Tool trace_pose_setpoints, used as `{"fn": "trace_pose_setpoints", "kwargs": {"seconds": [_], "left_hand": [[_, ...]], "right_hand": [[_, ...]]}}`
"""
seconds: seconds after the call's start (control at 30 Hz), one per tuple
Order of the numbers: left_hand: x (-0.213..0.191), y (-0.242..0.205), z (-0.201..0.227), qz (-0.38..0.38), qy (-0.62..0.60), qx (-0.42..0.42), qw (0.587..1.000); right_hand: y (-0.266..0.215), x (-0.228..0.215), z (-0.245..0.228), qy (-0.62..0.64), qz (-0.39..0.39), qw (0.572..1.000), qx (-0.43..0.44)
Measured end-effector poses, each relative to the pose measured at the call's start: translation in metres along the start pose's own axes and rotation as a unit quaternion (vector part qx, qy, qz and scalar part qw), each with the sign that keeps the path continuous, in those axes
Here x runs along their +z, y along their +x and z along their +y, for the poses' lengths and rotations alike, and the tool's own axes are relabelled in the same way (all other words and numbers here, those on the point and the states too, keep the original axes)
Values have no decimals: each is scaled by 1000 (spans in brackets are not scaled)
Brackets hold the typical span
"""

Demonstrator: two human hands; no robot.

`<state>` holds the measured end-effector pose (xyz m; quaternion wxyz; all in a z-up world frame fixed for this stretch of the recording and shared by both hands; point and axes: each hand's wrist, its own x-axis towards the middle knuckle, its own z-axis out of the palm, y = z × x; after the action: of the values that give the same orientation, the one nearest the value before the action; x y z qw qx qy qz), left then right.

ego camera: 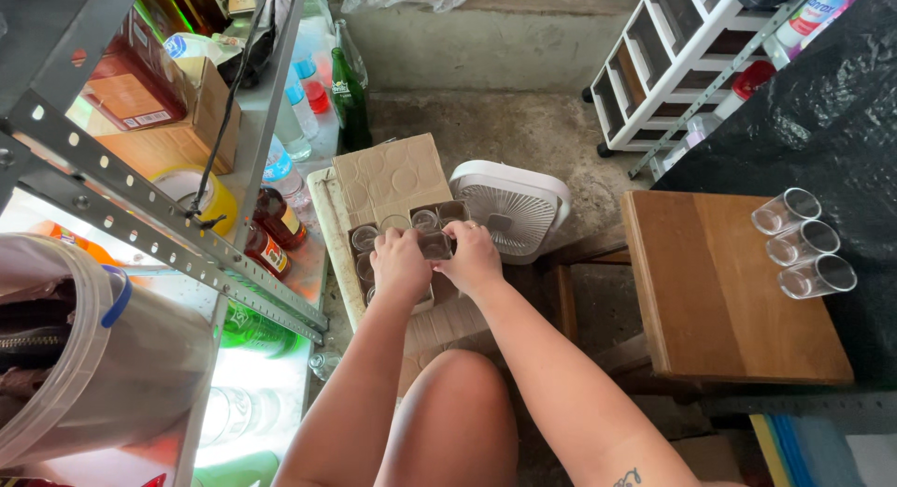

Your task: The person opens a cardboard box containing small clear glasses and removes them one by one, placing them on a nearby wooden stool. After emptying the box, the person closes it and places it on a metal shelf.

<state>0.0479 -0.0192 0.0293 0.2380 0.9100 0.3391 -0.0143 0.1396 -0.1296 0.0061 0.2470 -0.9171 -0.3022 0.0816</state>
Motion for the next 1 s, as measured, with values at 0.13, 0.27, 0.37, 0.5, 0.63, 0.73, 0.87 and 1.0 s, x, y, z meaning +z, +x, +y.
{"fn": "trace_pose_setpoints", "kwargs": {"seconds": [0.13, 0.27, 0.37, 0.5, 0.63, 0.73, 0.87, 1.0], "left_hand": [[-3, -2, 0, -16, -102, 21, 994], [-35, -26, 16, -66, -219, 36, 973], [-51, -41, 30, -67, -241, 54, 967], [-62, -49, 58, -75, -249, 92, 961], [-61, -50, 90, -81, -250, 118, 958], [-59, -56, 124, -97, -240, 125, 958], [-40, -61, 171, -97, -257, 161, 948], [-13, -59, 218, -96, -281, 208, 932]], "right_hand": [[-13, -30, -12, 126, -55, 988, 76], [-30, -56, -16, 232, -37, 970, 67], [-41, -72, -12, 257, -8, 965, 61], [-39, -77, 17, 308, 59, 949, 33], [-57, -105, 33, 345, 102, 932, 36], [-68, -126, 51, 350, 143, 925, 52], [-84, -152, 82, 364, 233, 901, 44], [-83, -160, 139, 403, 317, 856, 66]]}}
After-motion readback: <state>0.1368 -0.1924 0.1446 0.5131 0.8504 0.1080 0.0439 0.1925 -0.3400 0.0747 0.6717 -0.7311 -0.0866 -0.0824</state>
